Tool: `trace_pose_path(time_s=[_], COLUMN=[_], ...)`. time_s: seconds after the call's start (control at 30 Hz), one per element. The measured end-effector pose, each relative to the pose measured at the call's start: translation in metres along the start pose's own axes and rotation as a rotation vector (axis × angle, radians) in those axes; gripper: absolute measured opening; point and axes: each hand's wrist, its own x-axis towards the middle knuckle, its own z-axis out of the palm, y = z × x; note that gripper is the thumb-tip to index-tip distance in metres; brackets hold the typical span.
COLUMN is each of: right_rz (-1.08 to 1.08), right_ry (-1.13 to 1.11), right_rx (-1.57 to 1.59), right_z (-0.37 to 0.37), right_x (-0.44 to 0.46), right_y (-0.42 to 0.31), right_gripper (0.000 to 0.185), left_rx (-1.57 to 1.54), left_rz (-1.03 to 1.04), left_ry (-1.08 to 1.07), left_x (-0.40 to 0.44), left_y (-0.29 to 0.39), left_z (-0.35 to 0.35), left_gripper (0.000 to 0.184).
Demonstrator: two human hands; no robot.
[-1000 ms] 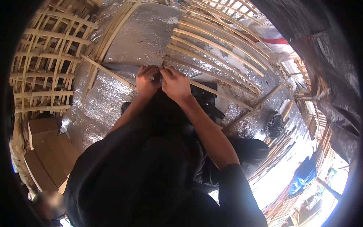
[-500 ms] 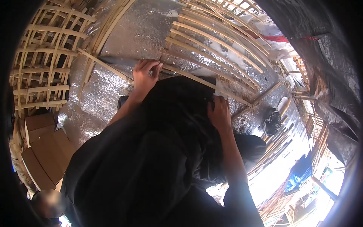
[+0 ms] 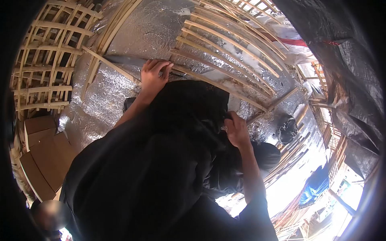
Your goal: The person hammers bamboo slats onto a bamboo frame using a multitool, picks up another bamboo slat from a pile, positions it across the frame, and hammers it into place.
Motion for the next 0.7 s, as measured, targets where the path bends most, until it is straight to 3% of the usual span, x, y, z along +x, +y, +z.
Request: trace_pose_path(time_s=[0.07, 0.2, 0.3, 0.4, 0.5, 0.6, 0.63, 0.7], right_rz=[0.256, 0.386, -0.081, -0.037, 0.205, 0.284, 0.146, 0.069], right_ry=[-0.052, -0.051, 0.256, 0.172, 0.078, 0.183, 0.292, 0.291], right_rx=[0.469, 0.491, 0.011, -0.352, -0.635, -0.316, -0.168, -0.113], right_z=[-0.024, -0.016, -0.015, -0.051, -0.088, -0.114, -0.110, -0.094], right_x=[-0.004, 0.015, 0.026, 0.029, 0.023, 0.022, 0.022, 0.033], right_y=[-0.055, -0.084, -0.114, -0.122, -0.129, -0.133, -0.124, -0.125], right_gripper=[0.042, 0.043, 0.040, 0.037, 0.037, 0.036, 0.036, 0.037], left_rx=[0.005, -0.014, 0.004, 0.005, 0.015, 0.017, 0.022, 0.028], left_rz=[-0.016, -0.003, -0.002, -0.009, 0.006, 0.005, -0.006, -0.014], left_ry=[-0.001, 0.017, 0.009, 0.030, 0.024, 0.018, 0.018, 0.015], left_x=[0.000, 0.000, 0.001, 0.001, 0.000, -0.003, -0.003, -0.001], left_y=[0.001, -0.001, 0.002, 0.003, 0.000, -0.002, -0.001, 0.001], left_z=[0.000, 0.002, -0.002, -0.001, 0.001, 0.001, 0.001, 0.000], left_gripper=[0.008, 0.009, 0.010, 0.011, 0.012, 0.012, 0.012, 0.012])
